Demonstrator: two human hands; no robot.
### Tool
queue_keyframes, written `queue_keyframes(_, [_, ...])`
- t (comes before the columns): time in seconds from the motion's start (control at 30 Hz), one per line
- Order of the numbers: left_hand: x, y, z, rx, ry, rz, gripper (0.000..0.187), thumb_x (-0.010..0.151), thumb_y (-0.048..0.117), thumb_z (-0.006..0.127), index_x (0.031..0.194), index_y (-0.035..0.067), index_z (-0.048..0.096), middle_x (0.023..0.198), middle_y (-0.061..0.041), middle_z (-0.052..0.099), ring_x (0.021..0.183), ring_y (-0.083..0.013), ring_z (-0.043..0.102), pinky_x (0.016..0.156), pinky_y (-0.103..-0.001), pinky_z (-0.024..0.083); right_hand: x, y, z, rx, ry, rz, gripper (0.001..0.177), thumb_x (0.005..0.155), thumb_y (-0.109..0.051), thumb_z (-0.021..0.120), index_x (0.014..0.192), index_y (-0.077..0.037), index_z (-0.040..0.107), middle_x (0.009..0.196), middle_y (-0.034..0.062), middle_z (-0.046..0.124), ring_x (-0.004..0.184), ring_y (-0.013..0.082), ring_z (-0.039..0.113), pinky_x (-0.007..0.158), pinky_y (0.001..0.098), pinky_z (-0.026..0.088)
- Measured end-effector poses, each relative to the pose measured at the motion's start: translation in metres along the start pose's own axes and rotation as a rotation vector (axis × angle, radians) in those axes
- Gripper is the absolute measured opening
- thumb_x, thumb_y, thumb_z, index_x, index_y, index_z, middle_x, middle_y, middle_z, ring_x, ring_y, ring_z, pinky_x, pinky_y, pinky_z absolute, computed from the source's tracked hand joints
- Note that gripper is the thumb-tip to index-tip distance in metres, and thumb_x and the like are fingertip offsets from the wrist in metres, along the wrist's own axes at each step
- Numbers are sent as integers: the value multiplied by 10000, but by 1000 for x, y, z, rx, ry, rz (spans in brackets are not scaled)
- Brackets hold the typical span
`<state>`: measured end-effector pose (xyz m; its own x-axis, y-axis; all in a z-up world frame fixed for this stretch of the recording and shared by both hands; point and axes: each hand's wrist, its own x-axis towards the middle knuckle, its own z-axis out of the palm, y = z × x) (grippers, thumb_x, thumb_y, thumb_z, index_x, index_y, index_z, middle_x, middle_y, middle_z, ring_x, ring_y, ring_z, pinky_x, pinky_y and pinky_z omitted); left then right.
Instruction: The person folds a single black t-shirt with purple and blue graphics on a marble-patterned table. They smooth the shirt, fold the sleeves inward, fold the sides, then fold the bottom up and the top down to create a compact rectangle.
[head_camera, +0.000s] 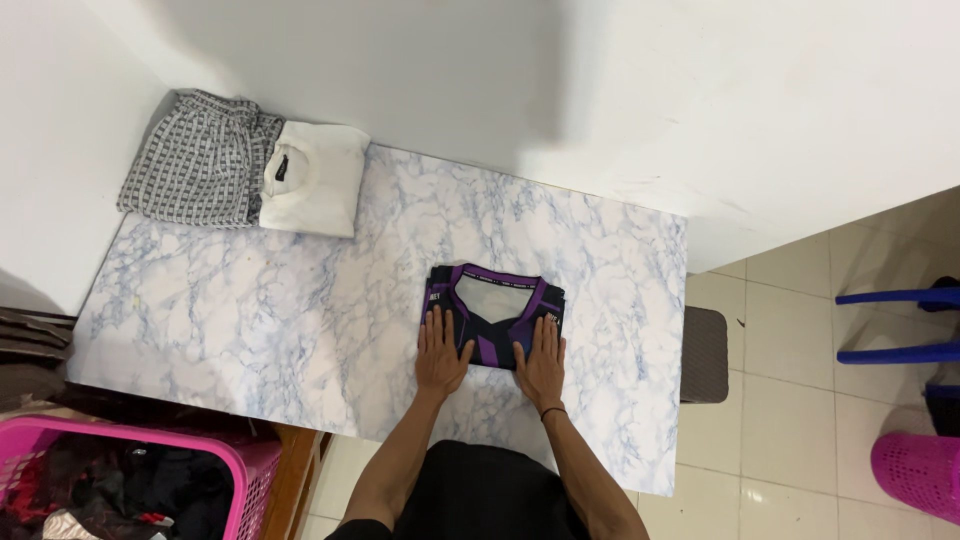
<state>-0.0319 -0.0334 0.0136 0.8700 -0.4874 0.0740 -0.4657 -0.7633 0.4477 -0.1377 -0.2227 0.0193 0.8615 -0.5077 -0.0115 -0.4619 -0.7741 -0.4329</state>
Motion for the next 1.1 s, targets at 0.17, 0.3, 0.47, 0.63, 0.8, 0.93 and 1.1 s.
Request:
queue_keyframes(0.17, [4,-2,-10,71,-40,-62,760,981,482,494,1549,4,333,1652,-150,262,1525,-299,240,1208,-630,88,6,-1,-7,14,29,18,704,1025,-431,497,1565,-14,324,1658,183,290,1551,329,217,1258,500,126])
queue_keyframes(0.3, [20,2,-13,89,31,-32,621,987,376,494,1521,69,407,1665,-125,280,1544,-340,230,1237,-591,109,23,-6,-8,86,114,29,647,1024,-382,521,1542,-16,394,1635,214,333,1540,365,255,1277,487,158])
queue_keyframes(0.47, [65,-3,-3,111,101,44,677,1008,338,497,1579,0,365,1707,-148,269,1579,-329,230,1283,-522,146,55,-3,-4,62,122,-44,721,1044,-424,498,1569,31,306,1660,233,273,1550,383,215,1259,495,155])
queue_keyframes(0.63, [84,-6,4,50,-23,14,769,971,451,504,1581,29,300,1681,-142,227,1550,-329,187,1238,-522,146,68,-1,4,-51,16,88,782,1042,-510,419,1618,-26,205,1696,154,200,1565,310,176,1252,504,114])
queue_keyframes(0.8, [83,-5,5,108,-9,-12,767,987,496,481,1601,79,288,1691,-107,213,1562,-301,177,1246,-535,150,70,-4,8,-54,11,123,794,1038,-524,418,1622,-27,210,1697,142,187,1566,296,149,1249,516,93])
queue_keyframes(0.93, [75,-5,2,82,30,-23,711,996,442,509,1560,43,342,1649,-185,285,1516,-360,250,1195,-573,192,68,-1,-1,79,120,50,652,1061,-424,498,1557,-15,383,1665,200,296,1551,384,229,1258,518,168])
queue_keyframes(1.1, [64,-4,4,-88,163,-315,518,997,292,569,1426,14,482,1384,-226,513,1293,-396,477,1081,-529,370,58,-6,-8,161,244,356,555,996,-307,592,1459,-17,498,1318,241,510,1233,402,469,1079,496,373])
